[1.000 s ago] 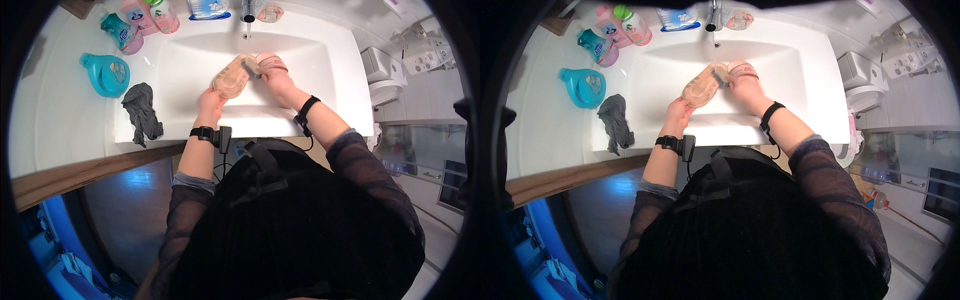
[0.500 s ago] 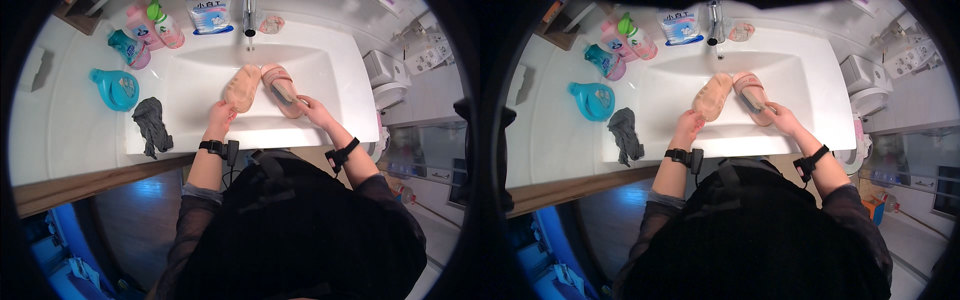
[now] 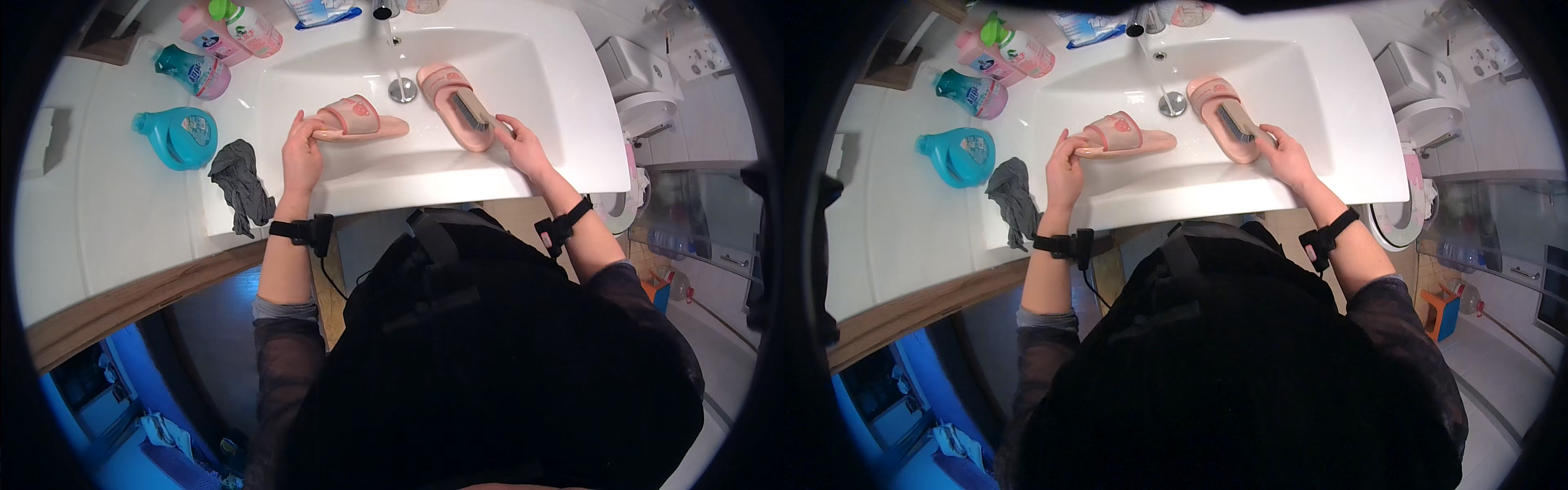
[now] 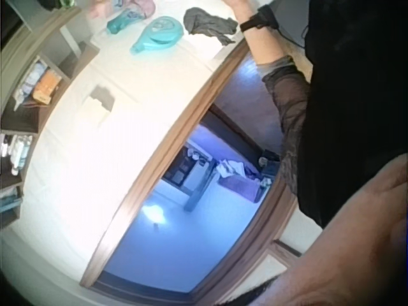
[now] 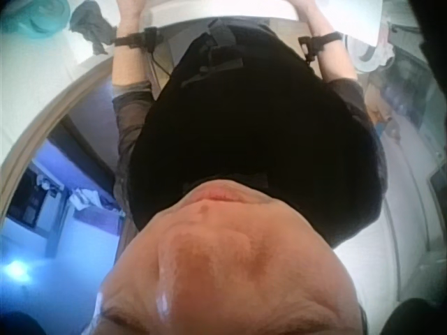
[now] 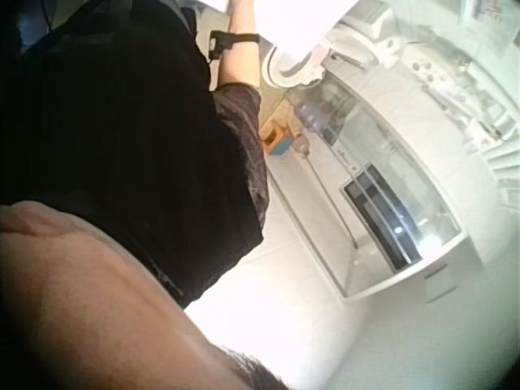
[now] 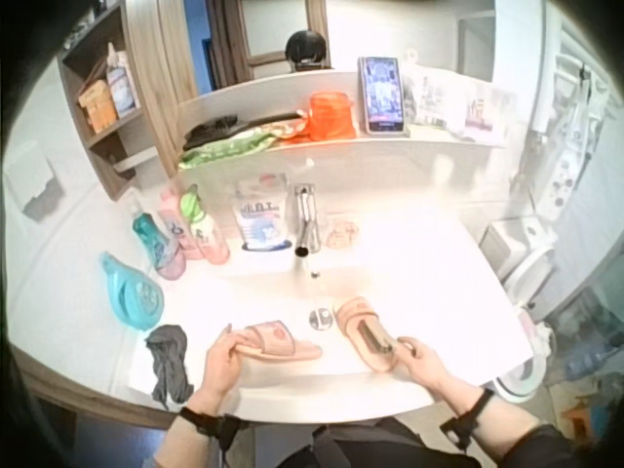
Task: The person scrubs a pair of pink slippers with a brush under running water in a bathroom sink. They rinse the slippers, apply a cleaning agent from a pouch, and continue scrubbing both slippers before rinsing again.
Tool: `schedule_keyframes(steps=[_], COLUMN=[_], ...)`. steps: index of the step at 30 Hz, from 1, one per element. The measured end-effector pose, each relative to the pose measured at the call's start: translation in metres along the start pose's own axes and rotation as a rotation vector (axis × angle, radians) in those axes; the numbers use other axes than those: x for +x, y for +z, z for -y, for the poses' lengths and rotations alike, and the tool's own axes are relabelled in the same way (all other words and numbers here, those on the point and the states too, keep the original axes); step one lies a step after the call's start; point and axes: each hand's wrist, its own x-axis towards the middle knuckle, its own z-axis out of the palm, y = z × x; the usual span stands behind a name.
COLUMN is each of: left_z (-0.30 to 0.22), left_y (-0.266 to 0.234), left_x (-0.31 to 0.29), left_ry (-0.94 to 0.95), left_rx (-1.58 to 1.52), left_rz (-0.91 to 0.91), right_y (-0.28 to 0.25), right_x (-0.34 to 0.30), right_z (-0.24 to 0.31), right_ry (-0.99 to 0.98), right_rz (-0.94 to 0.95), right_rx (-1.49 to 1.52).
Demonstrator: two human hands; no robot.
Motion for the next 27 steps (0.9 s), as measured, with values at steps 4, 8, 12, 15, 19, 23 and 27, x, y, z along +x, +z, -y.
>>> schedule_keyframes(steps=[4, 8, 12, 15, 19, 23, 27], left_z=[-0.017, -0.017, 0.002, 0.011, 0.013, 0.022, 0.041], left_y=[-0.01, -0.016, -0.014, 0.001, 0.023, 0.024, 0.016], left_x=[-0.001, 0.002, 0.014, 0.018, 0.018, 0.039, 0.077], left_ry=[0.059, 0.029, -0.164, -0.189, -0.246, -0.294, -0.354], left_rx=[0.184, 0.384, 0.235, 0.101, 0.035, -0.005, 0.047], left_rz=[-0.089, -0.094, 0.043, 0.016, 0.014, 0.047, 0.154], right_y=[-0.001, -0.001, 0.001, 0.001, 0.002, 0.005, 0.008], right_x=[-0.003, -0.002, -0.002, -0.003, -0.004, -0.004, -0.006], right_z=[0.004, 0.003, 0.002, 0.003, 0.006, 0.009, 0.012], right_ry=[0.022, -0.004, -0.018, -0.011, 0.003, 0.02, -0.006], right_rz=[0.003, 0.011, 0.009, 0.003, 0.008, -0.013, -0.034], right_rx=[-0.031, -0.05, -0.044, -0.054, -0.102, -0.148, -0.187])
